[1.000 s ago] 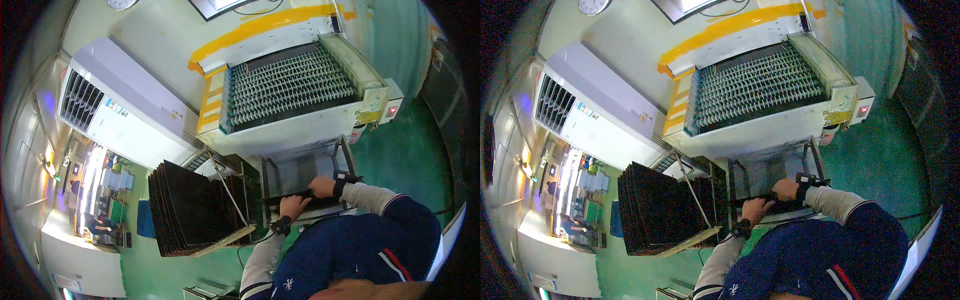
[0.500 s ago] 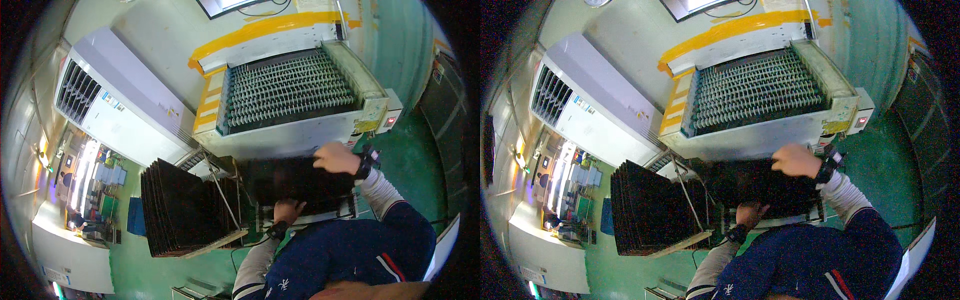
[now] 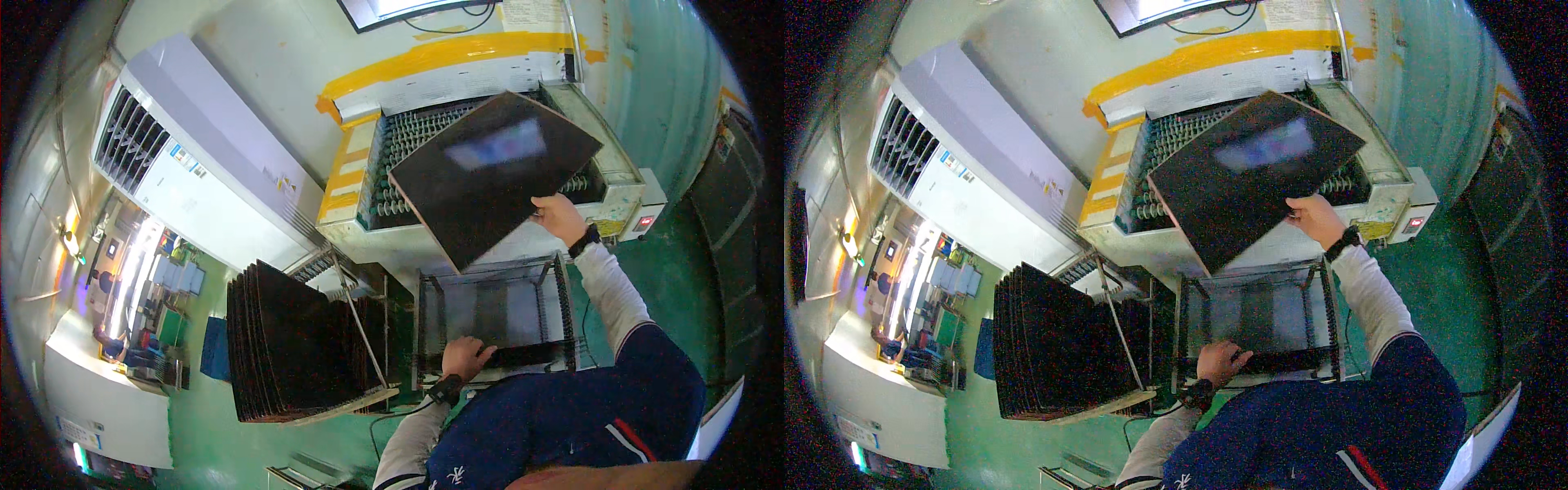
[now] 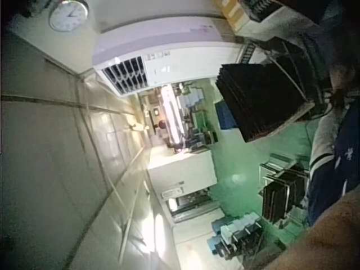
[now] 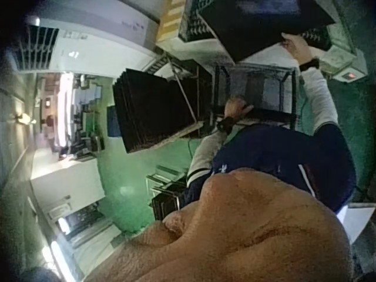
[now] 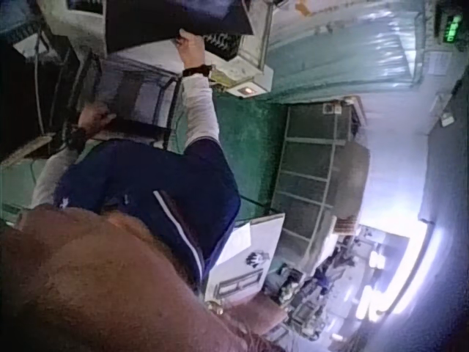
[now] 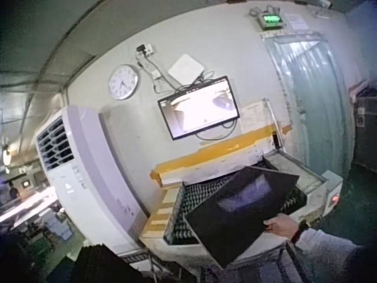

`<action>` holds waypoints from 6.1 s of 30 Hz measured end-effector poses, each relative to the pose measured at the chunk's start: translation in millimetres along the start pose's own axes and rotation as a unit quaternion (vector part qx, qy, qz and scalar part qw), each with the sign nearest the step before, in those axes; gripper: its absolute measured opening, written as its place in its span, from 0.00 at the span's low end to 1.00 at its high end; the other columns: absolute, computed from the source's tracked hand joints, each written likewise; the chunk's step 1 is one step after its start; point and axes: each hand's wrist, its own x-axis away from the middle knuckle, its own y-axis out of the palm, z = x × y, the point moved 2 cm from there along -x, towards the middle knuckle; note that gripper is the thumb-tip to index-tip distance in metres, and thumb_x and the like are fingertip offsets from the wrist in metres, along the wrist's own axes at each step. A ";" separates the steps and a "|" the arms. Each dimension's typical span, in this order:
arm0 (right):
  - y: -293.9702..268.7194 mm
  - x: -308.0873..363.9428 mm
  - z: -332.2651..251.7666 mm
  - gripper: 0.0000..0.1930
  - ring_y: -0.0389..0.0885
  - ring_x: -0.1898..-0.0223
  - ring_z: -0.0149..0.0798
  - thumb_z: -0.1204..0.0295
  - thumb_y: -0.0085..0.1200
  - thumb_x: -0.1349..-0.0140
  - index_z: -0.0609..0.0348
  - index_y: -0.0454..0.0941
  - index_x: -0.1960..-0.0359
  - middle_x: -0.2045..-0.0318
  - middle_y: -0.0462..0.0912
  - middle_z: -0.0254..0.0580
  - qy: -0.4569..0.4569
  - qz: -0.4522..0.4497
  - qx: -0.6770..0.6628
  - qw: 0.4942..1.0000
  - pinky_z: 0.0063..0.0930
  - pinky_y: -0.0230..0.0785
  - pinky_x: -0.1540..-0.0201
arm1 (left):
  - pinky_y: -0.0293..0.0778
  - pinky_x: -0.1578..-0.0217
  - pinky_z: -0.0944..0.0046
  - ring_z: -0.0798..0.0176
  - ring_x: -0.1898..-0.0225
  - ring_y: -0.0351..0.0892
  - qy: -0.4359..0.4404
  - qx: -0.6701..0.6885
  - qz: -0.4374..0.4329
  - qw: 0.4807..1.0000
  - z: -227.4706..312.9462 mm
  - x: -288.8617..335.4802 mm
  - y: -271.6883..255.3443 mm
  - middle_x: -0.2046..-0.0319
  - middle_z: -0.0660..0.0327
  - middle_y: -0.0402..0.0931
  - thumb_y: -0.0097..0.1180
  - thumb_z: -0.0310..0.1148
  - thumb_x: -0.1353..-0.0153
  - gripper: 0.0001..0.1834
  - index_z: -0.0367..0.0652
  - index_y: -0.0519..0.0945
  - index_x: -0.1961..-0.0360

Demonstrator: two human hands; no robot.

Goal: Loading black rectangular plates into an industrial rack or machine.

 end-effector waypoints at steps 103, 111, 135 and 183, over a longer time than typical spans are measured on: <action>-56.3 137.9 240.5 0.18 0.84 0.63 0.55 0.58 0.56 0.40 0.64 0.83 0.63 0.67 0.84 0.58 0.024 -0.258 0.683 0.683 0.41 0.73 0.59 | 0.61 0.39 0.46 0.46 0.48 0.72 -0.008 0.024 0.092 0.995 0.8 28.0 11.6 0.58 0.53 0.78 0.57 0.58 0.41 0.27 0.44 0.80 0.56; -71.9 122.7 254.1 0.19 0.84 0.60 0.57 0.58 0.58 0.42 0.64 0.82 0.61 0.65 0.85 0.57 0.051 -0.282 0.668 0.686 0.45 0.73 0.57 | 0.63 0.41 0.46 0.47 0.50 0.73 -0.025 0.032 0.074 0.996 -4.6 23.5 17.1 0.60 0.55 0.79 0.56 0.55 0.40 0.24 0.44 0.81 0.58; -65.7 132.1 245.8 0.20 0.84 0.67 0.43 0.61 0.59 0.46 0.70 0.82 0.64 0.70 0.85 0.55 0.079 -0.287 0.600 0.743 0.39 0.72 0.60 | 0.65 0.49 0.51 0.49 0.55 0.73 -0.015 0.009 0.130 0.991 3.8 24.2 11.2 0.66 0.54 0.75 0.59 0.46 0.42 0.17 0.41 0.78 0.67; -38.9 136.3 228.4 0.18 0.85 0.64 0.50 0.62 0.60 0.46 0.63 0.83 0.59 0.66 0.86 0.54 0.125 -0.298 0.602 0.730 0.42 0.73 0.58 | 0.60 0.40 0.48 0.47 0.46 0.69 -0.008 0.004 0.129 0.992 3.2 27.1 9.5 0.54 0.52 0.75 0.58 0.47 0.40 0.24 0.39 0.78 0.52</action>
